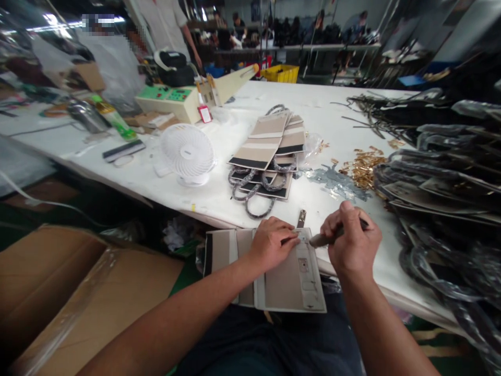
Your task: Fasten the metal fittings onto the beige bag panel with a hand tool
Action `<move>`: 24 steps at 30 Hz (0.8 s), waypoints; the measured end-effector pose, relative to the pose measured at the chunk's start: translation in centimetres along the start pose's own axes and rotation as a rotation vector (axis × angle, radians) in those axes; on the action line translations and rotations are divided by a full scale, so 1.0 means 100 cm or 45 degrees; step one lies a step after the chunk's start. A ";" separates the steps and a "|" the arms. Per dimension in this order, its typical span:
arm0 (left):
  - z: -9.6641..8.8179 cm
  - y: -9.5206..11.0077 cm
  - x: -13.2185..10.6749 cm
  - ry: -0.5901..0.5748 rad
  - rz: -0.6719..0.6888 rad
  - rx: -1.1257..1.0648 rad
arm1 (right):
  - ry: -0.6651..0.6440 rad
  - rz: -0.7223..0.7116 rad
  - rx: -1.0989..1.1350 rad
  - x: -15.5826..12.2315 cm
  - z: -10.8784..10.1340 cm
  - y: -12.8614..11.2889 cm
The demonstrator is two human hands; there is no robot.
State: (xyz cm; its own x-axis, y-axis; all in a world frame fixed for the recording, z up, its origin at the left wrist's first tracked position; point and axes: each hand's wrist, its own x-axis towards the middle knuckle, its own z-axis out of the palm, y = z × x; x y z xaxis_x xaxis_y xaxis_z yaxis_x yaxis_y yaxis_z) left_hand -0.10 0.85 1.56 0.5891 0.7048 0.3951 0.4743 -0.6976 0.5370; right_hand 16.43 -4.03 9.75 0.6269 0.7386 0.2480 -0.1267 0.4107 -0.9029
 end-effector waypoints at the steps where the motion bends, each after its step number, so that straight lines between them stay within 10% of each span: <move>1: 0.001 0.000 0.000 -0.001 -0.005 -0.001 | 0.027 0.032 0.086 0.005 0.002 0.001; 8: 0.001 0.000 0.001 -0.038 0.001 0.022 | 0.118 0.240 0.257 0.024 0.003 0.020; 18: -0.012 -0.001 0.007 -0.166 -0.045 -0.091 | -0.449 -0.136 -0.501 -0.008 0.019 0.023; 24: -0.044 0.004 0.027 -0.424 -0.403 0.100 | -0.385 -0.085 -0.332 -0.006 0.009 0.021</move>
State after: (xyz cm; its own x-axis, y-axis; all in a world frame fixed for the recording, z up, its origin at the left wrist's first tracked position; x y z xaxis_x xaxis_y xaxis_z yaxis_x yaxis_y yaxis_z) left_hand -1.21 2.98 6.12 0.5792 0.8138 -0.0465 0.7051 -0.4716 0.5295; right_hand 15.08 -3.09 8.05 0.3681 0.8548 0.3657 0.1299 0.3422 -0.9306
